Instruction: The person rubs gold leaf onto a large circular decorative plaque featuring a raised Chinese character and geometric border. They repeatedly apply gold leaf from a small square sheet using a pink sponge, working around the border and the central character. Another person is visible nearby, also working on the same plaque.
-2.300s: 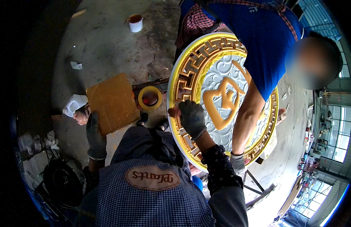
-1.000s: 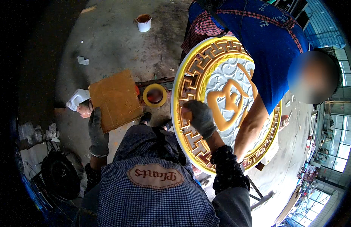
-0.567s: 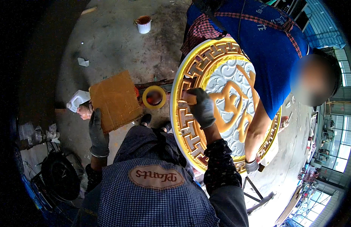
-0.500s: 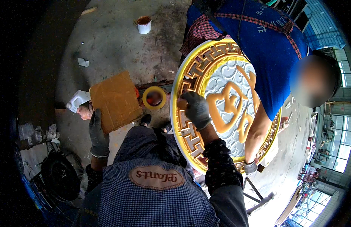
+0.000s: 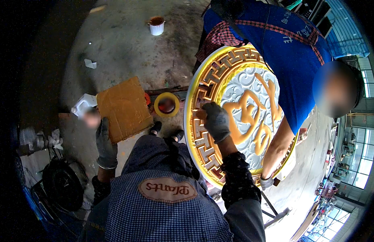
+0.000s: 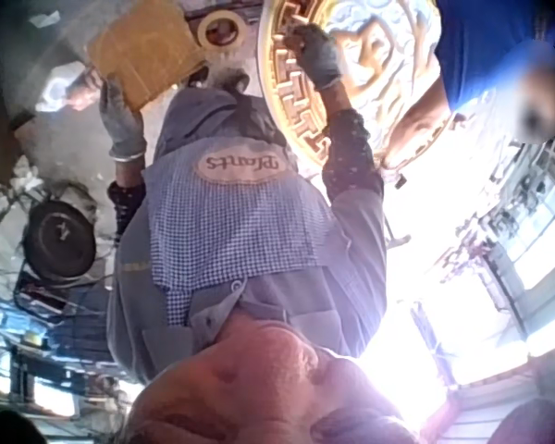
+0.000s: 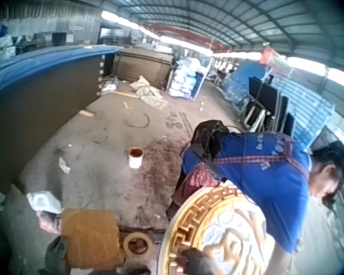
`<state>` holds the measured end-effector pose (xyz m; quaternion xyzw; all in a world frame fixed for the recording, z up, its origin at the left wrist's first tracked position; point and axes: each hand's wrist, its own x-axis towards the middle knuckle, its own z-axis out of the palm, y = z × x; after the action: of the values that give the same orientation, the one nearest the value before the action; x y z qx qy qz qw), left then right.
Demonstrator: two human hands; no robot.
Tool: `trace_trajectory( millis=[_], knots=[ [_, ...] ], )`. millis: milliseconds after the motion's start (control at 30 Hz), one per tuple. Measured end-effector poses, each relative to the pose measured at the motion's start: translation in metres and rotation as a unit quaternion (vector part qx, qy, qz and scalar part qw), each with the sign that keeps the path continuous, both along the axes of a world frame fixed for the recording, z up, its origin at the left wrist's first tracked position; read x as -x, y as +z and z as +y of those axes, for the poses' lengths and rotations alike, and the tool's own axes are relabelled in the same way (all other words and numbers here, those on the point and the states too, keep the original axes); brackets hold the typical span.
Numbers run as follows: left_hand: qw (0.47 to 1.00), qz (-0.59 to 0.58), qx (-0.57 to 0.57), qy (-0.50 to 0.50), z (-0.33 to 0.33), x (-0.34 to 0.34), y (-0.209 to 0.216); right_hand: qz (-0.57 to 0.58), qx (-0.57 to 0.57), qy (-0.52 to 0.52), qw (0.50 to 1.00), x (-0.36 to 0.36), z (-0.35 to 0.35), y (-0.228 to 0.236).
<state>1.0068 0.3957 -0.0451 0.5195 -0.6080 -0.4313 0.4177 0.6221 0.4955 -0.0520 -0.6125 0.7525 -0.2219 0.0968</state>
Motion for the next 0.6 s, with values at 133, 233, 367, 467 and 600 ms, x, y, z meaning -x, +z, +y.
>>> trace_trajectory(
  millis=[133,233,367,467,600],
  knots=[
    [0.999,0.018,-0.037,0.004,-0.001,-0.005,-0.002,-0.047,0.025,-0.046,0.998,0.017,-0.015,0.014],
    [0.996,0.055,-0.068,0.012,-0.001,-0.003,-0.001,-0.068,0.019,-0.035,0.997,0.028,-0.041,0.010],
    [0.995,0.077,-0.063,0.011,-0.001,0.002,0.006,-0.074,0.022,-0.038,0.996,0.036,-0.064,-0.017],
    [0.989,0.114,-0.094,0.025,-0.002,-0.004,0.002,-0.096,-0.032,-0.053,0.993,0.023,-0.069,-0.013],
    [0.995,0.075,-0.056,0.018,-0.001,-0.009,-0.005,-0.090,-0.120,0.024,0.988,0.012,-0.042,-0.002]
  ],
)
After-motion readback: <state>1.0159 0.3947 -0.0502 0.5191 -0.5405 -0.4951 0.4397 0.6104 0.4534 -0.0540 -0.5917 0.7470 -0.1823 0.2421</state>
